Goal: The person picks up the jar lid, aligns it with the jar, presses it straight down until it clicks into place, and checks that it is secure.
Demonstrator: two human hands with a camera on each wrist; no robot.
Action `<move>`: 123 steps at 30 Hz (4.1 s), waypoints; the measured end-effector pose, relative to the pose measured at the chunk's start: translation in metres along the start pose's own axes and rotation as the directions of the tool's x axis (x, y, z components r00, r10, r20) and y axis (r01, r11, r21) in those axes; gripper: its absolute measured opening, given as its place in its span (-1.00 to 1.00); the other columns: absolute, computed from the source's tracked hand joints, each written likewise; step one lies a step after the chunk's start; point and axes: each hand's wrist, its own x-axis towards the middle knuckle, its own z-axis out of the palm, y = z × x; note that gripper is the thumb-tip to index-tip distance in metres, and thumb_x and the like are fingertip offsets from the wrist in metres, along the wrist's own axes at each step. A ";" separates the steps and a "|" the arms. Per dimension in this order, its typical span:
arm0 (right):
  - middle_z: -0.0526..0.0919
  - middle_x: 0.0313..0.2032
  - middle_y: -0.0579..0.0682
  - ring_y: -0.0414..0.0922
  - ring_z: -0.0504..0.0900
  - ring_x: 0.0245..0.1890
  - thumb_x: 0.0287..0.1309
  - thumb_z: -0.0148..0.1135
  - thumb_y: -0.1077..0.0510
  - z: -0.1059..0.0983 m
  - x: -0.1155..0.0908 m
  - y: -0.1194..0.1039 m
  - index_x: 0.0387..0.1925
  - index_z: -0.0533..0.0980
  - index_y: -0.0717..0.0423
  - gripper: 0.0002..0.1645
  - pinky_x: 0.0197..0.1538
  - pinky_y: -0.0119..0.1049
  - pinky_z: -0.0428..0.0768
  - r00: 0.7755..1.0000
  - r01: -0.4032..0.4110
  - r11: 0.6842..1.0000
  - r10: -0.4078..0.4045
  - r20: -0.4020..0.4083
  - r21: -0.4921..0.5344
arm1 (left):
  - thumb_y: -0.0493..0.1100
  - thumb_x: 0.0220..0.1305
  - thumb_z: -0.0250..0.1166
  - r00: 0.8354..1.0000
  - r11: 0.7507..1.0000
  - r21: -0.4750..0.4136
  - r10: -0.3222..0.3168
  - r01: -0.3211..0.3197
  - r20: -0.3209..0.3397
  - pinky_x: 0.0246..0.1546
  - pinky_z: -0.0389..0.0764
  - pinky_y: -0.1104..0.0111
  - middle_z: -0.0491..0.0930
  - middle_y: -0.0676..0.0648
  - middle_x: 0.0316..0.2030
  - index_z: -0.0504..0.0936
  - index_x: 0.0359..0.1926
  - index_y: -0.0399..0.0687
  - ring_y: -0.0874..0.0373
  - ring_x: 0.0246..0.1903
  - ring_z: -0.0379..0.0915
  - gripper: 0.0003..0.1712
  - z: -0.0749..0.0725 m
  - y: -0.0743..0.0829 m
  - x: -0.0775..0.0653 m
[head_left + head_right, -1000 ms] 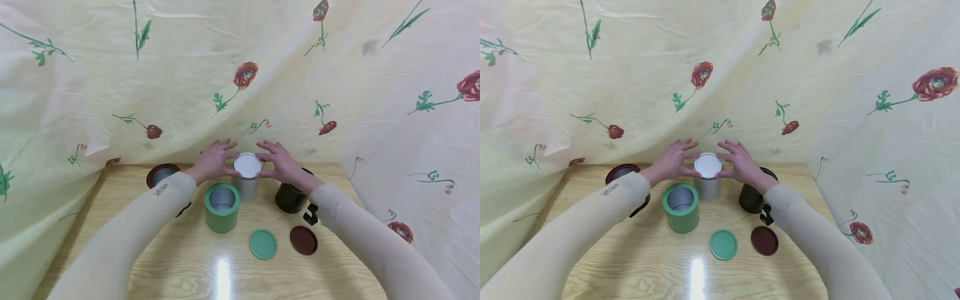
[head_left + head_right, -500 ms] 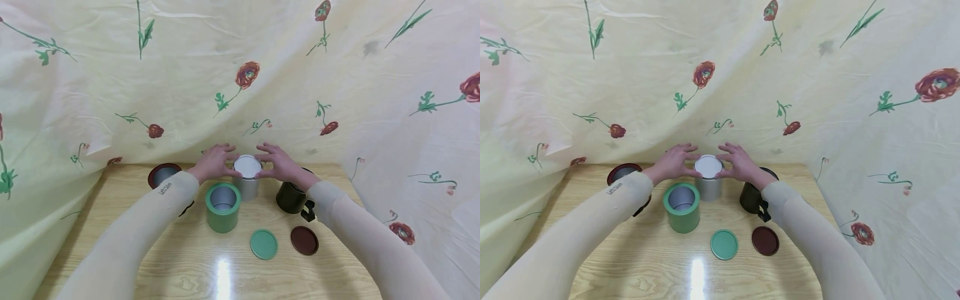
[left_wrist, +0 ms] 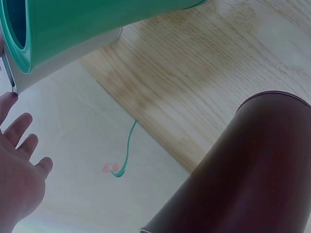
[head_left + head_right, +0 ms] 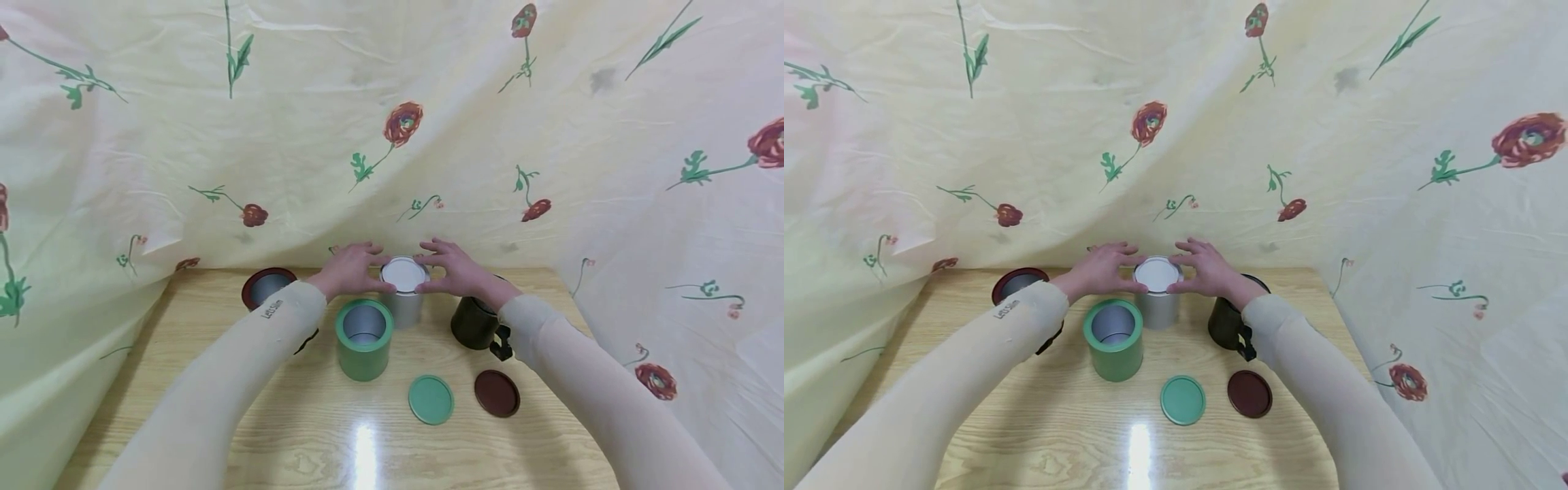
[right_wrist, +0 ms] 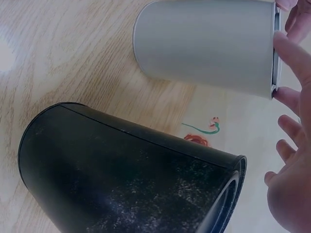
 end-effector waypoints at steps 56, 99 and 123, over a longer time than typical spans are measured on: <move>0.23 0.61 0.26 0.29 0.13 0.63 0.28 0.53 -0.15 0.008 -0.001 0.004 0.49 0.50 0.06 -0.15 0.61 0.44 -0.18 1.000 -0.005 0.999 0.003 -0.027 -0.048 | 0.45 0.44 0.23 0.998 0.996 0.065 0.062 -0.061 -0.015 0.59 0.18 -0.16 0.30 -0.18 0.60 0.45 0.58 0.19 -0.22 0.59 0.15 -0.15 0.003 0.001 -0.004; 0.24 0.60 0.32 0.36 0.07 0.63 0.36 0.45 -0.12 0.011 -0.012 -0.010 0.50 0.47 0.14 -0.18 0.61 0.42 -0.06 0.999 -0.021 0.996 0.018 -0.041 -0.086 | 0.42 0.48 0.22 0.997 0.995 0.087 -0.061 0.057 0.038 0.63 0.09 -0.11 0.23 -0.20 0.62 0.40 0.60 0.15 -0.23 0.64 0.02 -0.15 -0.001 0.025 -0.014; 0.33 0.56 0.27 0.30 0.10 0.64 0.31 0.51 -0.07 -0.023 -0.065 -0.057 0.50 0.47 0.14 -0.16 0.63 0.38 -0.12 0.987 0.153 0.983 -0.158 -0.038 -0.097 | 0.48 0.38 0.27 0.994 0.971 0.216 0.106 -0.101 -0.010 0.63 0.09 -0.12 0.27 -0.13 0.61 0.44 0.58 0.22 -0.15 0.65 0.03 -0.11 -0.048 0.043 -0.087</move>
